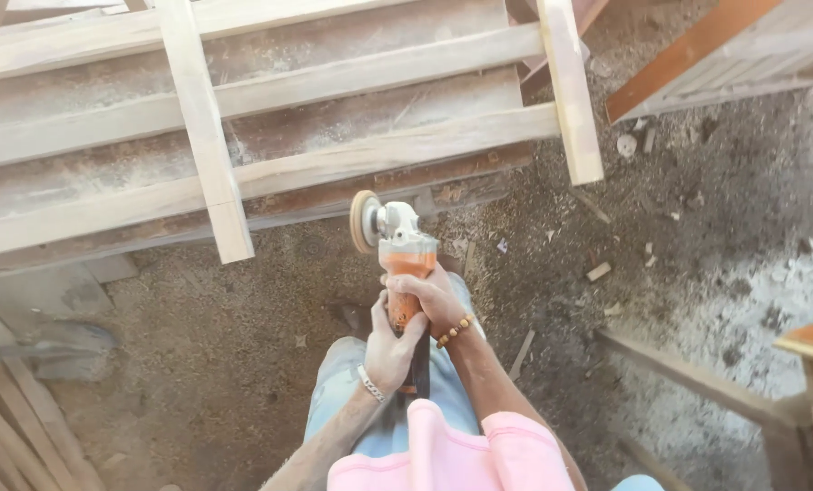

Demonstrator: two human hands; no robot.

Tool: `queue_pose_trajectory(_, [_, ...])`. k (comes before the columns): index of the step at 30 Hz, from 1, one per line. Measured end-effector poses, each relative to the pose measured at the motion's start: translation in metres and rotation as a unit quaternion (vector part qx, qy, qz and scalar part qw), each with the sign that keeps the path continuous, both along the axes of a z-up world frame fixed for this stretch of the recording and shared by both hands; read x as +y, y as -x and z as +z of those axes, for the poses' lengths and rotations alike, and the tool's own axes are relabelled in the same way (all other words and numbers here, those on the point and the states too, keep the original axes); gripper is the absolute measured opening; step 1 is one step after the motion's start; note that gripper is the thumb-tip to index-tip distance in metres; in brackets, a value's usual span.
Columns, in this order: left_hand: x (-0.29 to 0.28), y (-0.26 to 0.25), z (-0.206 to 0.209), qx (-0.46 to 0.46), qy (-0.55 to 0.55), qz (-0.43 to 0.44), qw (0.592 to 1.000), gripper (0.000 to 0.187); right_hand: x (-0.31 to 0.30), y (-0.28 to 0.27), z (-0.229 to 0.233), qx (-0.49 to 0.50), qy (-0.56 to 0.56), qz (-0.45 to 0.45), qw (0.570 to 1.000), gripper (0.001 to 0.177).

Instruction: Sanding wooden furniture components using an electric angle grinder.

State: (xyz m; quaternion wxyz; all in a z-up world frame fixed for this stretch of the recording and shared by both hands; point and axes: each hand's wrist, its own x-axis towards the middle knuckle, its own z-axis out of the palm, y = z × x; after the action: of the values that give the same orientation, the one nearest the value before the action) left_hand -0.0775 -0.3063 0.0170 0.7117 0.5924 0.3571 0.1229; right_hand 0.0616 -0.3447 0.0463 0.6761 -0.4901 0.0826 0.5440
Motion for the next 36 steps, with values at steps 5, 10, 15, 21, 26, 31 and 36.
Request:
queue_pose_trajectory(5, [-0.045, -0.085, -0.019, 0.068, 0.006, -0.114, 0.991, 0.078, -0.050, -0.086, 0.002, -0.225, -0.049, 0.037, 0.973, 0.036])
queue_pose_trajectory(10, [-0.067, -0.173, 0.007, 0.074, 0.028, -0.194, 0.978, 0.078, -0.103, -0.190, 0.032, -0.391, 0.046, -0.033, 0.919, 0.034])
queue_pose_trajectory(15, [-0.069, -0.163, -0.032, 0.070, -0.034, -0.228, 0.971, 0.070, -0.204, -0.283, 0.038, -0.634, 0.192, -0.001, 0.750, 0.036])
queue_pose_trajectory(21, [-0.049, -0.129, -0.055, 0.171, -0.035, -0.257, 0.950, 0.056, -0.382, -0.295, 0.078, -0.654, 0.479, 0.083, 0.580, 0.061])
queue_pose_trajectory(26, [-0.040, -0.116, -0.085, 0.167, -0.094, -0.216, 0.957, 0.048, -0.396, -0.257, 0.133, -0.501, 0.638, 0.248, 0.530, 0.057])
queue_pose_trajectory(31, [-0.034, -0.202, -0.062, 0.111, -0.120, -0.170, 0.972, 0.041, -0.431, -0.263, 0.050, -0.467, 0.503, 0.105, 0.720, 0.050])
queue_pose_trajectory(36, [0.014, -0.333, -0.043, 0.101, -0.177, -0.160, 0.966, 0.036, -0.396, -0.303, -0.010, -0.206, 0.301, 0.007, 0.931, 0.059])
